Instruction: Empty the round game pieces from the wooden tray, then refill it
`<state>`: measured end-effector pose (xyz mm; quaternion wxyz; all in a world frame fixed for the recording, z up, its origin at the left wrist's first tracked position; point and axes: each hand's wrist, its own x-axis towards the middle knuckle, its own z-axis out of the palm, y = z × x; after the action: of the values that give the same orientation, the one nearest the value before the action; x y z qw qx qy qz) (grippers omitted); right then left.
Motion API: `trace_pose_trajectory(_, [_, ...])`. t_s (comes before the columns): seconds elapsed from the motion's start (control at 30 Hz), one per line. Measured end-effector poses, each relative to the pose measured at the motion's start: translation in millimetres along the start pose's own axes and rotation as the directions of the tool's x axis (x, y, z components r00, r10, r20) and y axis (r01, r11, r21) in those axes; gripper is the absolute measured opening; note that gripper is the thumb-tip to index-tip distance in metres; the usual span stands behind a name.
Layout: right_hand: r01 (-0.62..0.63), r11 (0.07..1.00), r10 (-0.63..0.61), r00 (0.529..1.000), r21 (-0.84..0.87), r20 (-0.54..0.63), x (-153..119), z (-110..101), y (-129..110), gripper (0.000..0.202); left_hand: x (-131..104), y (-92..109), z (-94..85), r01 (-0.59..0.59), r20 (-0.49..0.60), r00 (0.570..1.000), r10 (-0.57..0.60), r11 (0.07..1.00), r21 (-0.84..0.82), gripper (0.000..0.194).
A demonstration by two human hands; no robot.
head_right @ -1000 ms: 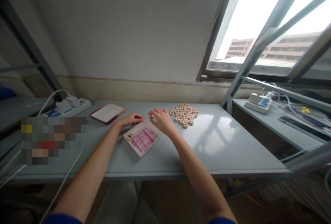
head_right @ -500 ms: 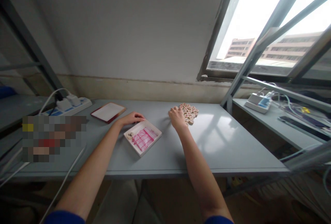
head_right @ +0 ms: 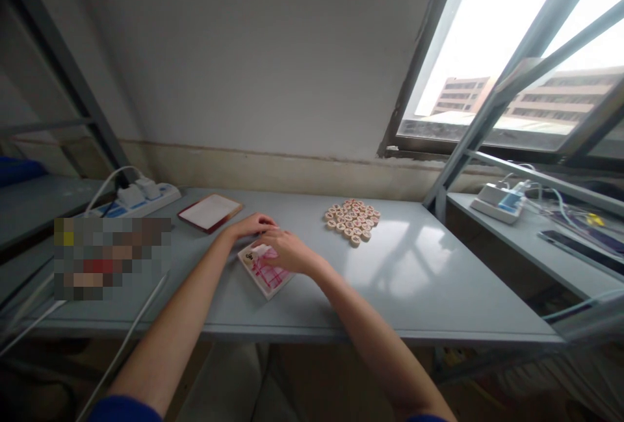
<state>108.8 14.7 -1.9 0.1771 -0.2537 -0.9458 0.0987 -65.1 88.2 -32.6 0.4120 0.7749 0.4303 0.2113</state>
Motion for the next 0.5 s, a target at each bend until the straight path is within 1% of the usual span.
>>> trace_pose_trajectory(0.07, [0.021,0.999,-0.021,1.000,-0.037,0.009,4.3,11.2,-8.9,0.033,0.4,-0.4,0.6,-0.012,-0.006,1.000,0.012,1.000,-0.019,0.035])
trace_pose_trajectory(0.13, [0.010,0.997,-0.011,1.000,-0.082,-0.008,5.5,16.3,-13.0,0.030,0.5,-0.5,1.0,-0.024,-0.005,1.000,0.023,0.999,-0.036,0.035])
trace_pose_trajectory(0.23, [-0.009,0.993,0.005,0.999,-0.122,-0.033,5.0,16.6,-15.5,0.027,0.6,-0.6,0.9,-0.026,-0.007,1.000,0.026,0.999,-0.024,0.033])
trace_pose_trajectory(0.33, [-0.030,0.991,0.021,0.997,-0.127,-0.074,5.9,13.0,-17.1,0.027,0.8,-1.0,0.6,-0.047,-0.005,0.999,0.047,0.999,-0.016,0.030])
trace_pose_trajectory(0.4, [-0.085,0.988,0.070,0.991,-0.131,-0.118,6.7,7.0,-15.2,0.027,0.6,-1.0,0.4,-0.041,-0.007,0.999,0.041,0.999,-0.014,0.030])
trace_pose_trajectory(0.5, [-0.260,0.949,0.223,0.954,-0.180,-0.200,1.0,-11.4,-1.4,0.026,-0.4,0.0,0.2,-0.003,-0.016,1.000,0.002,1.000,-0.002,0.035])
